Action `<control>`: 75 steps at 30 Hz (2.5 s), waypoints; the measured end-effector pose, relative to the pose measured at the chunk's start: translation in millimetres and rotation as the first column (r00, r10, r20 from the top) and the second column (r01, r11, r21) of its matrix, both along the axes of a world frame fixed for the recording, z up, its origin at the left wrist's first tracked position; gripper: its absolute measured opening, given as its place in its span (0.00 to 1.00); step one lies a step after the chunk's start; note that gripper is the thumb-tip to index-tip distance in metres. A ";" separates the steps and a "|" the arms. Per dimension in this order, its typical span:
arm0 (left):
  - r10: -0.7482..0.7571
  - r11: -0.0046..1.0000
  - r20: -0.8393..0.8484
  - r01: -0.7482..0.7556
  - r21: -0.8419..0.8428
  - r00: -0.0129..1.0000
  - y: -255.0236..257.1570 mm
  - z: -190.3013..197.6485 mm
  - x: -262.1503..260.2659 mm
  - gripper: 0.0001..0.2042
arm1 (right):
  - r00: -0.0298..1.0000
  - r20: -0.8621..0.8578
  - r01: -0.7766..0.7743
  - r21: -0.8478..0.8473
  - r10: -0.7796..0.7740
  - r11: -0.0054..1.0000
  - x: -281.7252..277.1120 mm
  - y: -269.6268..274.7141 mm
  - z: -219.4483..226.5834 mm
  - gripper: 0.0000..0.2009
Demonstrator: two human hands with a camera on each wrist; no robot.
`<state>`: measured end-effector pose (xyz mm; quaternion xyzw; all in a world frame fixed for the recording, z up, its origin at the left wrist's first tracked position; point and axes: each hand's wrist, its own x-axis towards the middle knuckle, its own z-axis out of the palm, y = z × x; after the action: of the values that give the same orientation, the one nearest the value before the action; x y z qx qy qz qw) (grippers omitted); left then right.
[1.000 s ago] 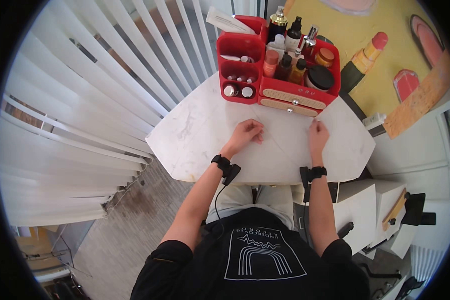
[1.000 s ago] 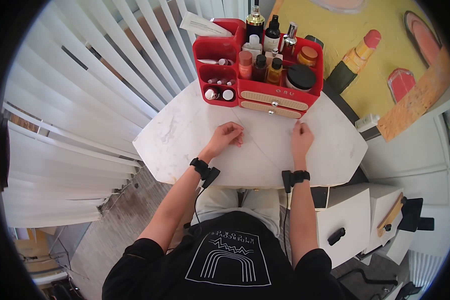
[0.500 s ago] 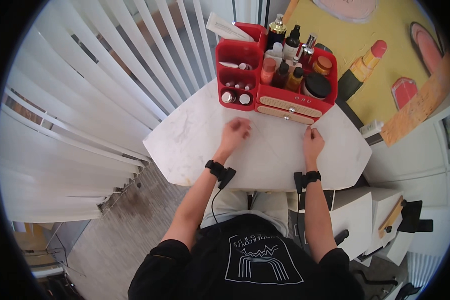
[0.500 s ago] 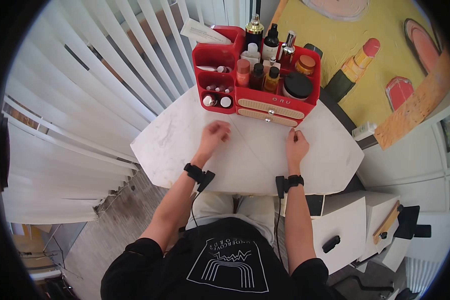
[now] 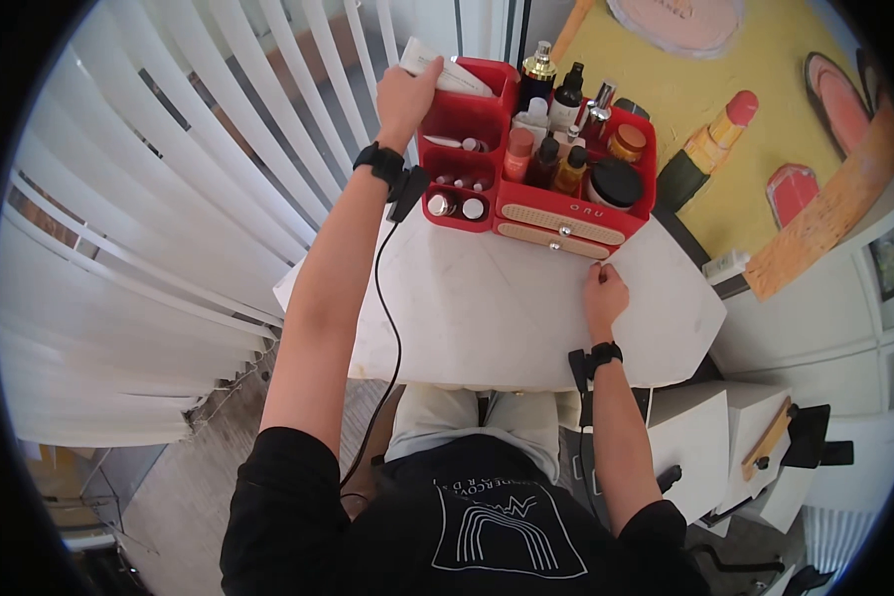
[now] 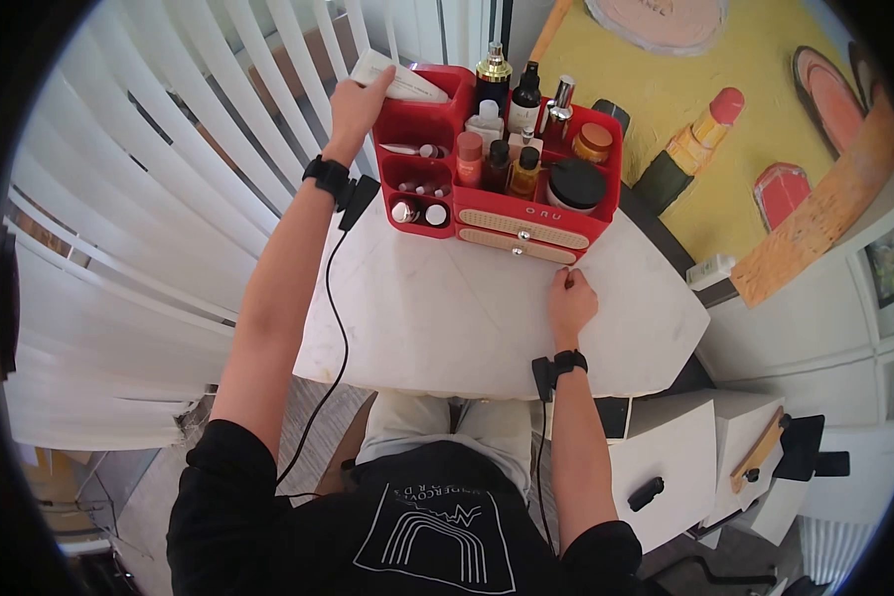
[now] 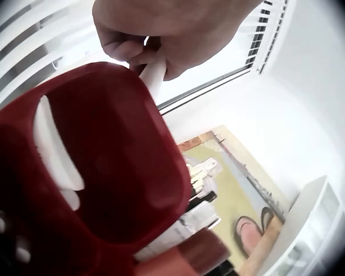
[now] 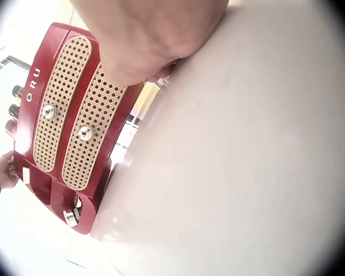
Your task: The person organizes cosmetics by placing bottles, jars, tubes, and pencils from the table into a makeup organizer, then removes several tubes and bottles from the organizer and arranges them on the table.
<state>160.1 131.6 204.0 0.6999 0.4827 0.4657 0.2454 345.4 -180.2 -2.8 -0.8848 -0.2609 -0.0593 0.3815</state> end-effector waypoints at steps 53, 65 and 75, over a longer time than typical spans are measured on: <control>-0.570 0.792 0.063 0.568 -0.223 0.820 -185.7 -163.3 3.7 0.28 | 0.996 0.084 0.021 -0.080 -0.014 0.997 -1.1 3.3 0.7 0.15; -0.193 0.872 -0.455 0.364 0.326 0.869 -68.9 -40.1 -41.5 0.16 | 0.998 0.058 0.009 -0.067 -0.005 0.998 1.1 1.8 -2.8 0.16; -0.307 0.863 -0.554 0.472 0.181 0.774 -52.1 -41.5 -35.6 0.11 | 0.997 0.078 0.011 -0.087 -0.004 0.996 2.1 2.0 -2.0 0.16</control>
<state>124.4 79.5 162.5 0.9121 0.2929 0.2726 0.0888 347.5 -178.2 -4.8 -0.8985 -0.2747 -0.0836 0.3320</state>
